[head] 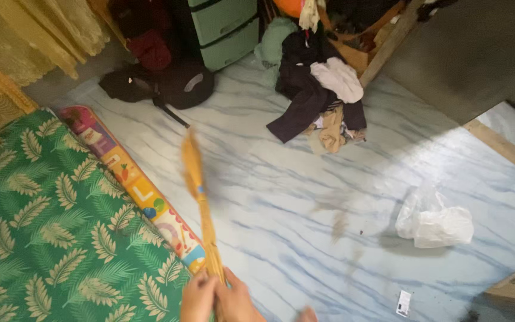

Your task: The person sweeps the floor with a broom, moving debris out from under a desk and a chair, and then across the room toward a doorway.

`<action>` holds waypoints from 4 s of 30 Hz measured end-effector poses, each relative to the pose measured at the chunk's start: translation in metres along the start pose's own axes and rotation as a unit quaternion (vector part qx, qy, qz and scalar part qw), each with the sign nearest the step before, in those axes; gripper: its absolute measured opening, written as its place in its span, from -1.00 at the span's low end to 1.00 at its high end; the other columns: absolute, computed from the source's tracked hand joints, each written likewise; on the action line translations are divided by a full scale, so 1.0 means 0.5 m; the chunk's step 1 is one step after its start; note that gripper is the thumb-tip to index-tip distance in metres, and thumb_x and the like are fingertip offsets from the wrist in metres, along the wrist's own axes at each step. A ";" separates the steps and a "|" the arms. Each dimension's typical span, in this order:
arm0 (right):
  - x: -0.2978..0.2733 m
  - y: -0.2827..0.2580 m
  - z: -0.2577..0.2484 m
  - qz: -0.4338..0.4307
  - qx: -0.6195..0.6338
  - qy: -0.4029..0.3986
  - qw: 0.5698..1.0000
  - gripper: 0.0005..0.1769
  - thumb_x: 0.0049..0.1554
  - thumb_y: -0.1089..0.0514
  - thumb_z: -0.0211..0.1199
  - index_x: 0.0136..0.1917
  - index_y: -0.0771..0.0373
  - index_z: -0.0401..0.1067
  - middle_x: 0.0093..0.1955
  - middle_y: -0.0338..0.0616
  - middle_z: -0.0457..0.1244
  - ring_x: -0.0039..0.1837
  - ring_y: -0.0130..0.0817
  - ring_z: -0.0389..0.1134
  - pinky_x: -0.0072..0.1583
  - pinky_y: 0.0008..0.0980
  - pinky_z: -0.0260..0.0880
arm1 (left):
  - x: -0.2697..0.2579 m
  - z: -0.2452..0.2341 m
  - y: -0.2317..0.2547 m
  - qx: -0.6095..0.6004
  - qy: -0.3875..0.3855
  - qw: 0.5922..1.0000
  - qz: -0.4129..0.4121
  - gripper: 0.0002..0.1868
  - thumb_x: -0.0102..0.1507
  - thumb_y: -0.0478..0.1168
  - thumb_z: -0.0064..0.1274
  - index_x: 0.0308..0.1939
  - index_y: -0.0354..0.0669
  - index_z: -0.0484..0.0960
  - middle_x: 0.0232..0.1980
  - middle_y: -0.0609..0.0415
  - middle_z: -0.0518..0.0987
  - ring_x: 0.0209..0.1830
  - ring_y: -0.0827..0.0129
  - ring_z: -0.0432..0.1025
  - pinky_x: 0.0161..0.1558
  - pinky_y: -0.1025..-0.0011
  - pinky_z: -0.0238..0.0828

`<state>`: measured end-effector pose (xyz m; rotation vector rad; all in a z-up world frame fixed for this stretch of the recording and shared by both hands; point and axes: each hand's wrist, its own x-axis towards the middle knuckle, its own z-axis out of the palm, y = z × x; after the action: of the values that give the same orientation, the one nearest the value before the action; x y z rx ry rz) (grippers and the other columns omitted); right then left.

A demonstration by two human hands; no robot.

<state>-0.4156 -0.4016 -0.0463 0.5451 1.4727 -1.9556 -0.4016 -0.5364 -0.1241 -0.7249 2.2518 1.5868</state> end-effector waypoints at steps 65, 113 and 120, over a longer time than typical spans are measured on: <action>0.712 -0.383 0.237 0.090 -0.017 -0.008 0.996 -0.72 0.08 0.11 0.20 -0.01 0.33 0.52 -0.31 0.03 0.34 -0.42 -0.20 0.33 -0.42 -0.17 0.31 | 0.808 -0.272 0.304 -0.235 -0.139 0.923 -0.272 -0.76 0.24 -0.15 0.21 -0.23 -0.32 0.68 -0.36 0.02 0.58 -0.47 0.31 0.46 -0.42 0.40 0.42; 0.510 -0.554 0.124 -0.174 0.298 0.127 0.930 -0.29 0.10 -0.07 0.27 0.46 0.24 0.38 -0.18 -0.13 0.37 -0.37 -0.46 0.30 -0.38 -0.48 0.32 | 0.608 -0.199 0.867 0.167 -0.370 0.905 0.126 -0.57 0.04 0.00 0.27 -0.11 -0.17 0.72 -0.25 -0.02 0.75 -0.21 0.30 0.67 -0.09 0.37 0.56; 0.665 -0.687 0.163 0.051 0.327 0.119 0.936 -0.76 0.22 -0.05 0.23 -0.04 0.15 0.44 -0.29 -0.24 0.27 -0.37 -0.49 0.22 -0.36 -0.53 0.19 | 0.855 -0.136 0.722 0.055 -0.231 0.971 0.005 -0.55 0.23 0.01 0.17 -0.25 -0.43 0.70 -0.39 -0.03 0.59 -0.41 0.30 0.41 -0.34 0.31 0.34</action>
<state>-0.8898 -0.4934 0.0001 1.1529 0.8601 -2.3409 -0.9538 -0.6036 -0.0319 -0.2755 1.9784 1.4398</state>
